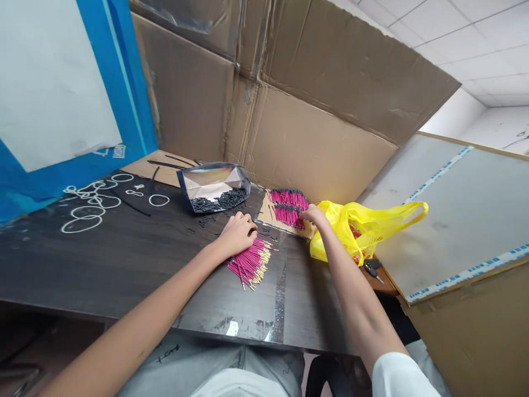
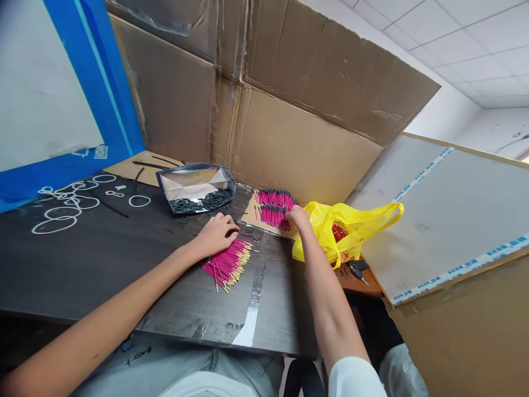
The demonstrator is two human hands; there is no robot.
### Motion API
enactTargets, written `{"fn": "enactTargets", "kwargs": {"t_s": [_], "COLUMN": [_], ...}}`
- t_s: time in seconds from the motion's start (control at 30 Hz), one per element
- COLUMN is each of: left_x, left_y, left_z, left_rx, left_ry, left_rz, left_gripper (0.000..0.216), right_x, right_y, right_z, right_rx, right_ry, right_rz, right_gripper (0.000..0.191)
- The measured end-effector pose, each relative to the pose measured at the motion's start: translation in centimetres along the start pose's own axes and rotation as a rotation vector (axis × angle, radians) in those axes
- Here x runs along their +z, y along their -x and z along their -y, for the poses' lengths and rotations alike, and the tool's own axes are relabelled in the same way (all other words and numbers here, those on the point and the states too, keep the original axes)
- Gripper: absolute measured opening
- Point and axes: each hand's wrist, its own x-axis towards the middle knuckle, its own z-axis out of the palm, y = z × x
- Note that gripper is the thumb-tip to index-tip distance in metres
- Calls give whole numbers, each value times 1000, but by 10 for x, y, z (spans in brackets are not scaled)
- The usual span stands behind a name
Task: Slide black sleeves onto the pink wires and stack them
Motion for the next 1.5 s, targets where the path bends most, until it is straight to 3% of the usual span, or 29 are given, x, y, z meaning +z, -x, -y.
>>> {"fn": "enactTargets", "kwargs": {"t_s": [0.1, 0.2, 0.3, 0.37, 0.53, 0.93, 1.23, 1.5], "left_x": [-3, -6, -8, -9, -9, -6, -6, -8], "left_y": [0, 0, -1, -2, -6, -11, -9, -10], "left_z": [1, 1, 2, 3, 12, 11, 5, 4], "left_rx": [9, 52, 107, 113, 70, 53, 163, 167], "left_ry": [-13, -14, -6, 3, -51, 0, 69, 144], "left_rz": [27, 43, 57, 71, 85, 118, 144, 200], "left_gripper": [35, 35, 35, 37, 38, 25, 32, 30], "right_x": [2, 19, 48, 67, 86, 81, 85, 81], "right_y": [14, 42, 76, 96, 114, 118, 123, 131], "right_z": [2, 2, 1, -1, 0, 7, 15, 25], "right_rx": [-33, -129, -447, -539, -505, -573, -650, -630], "right_ry": [3, -21, -149, -196, -191, -17, -94, -94], "right_rz": [-44, -47, -50, -121, -174, -74, -78, -7], "right_gripper": [14, 12, 20, 25, 24, 21, 30, 20]}}
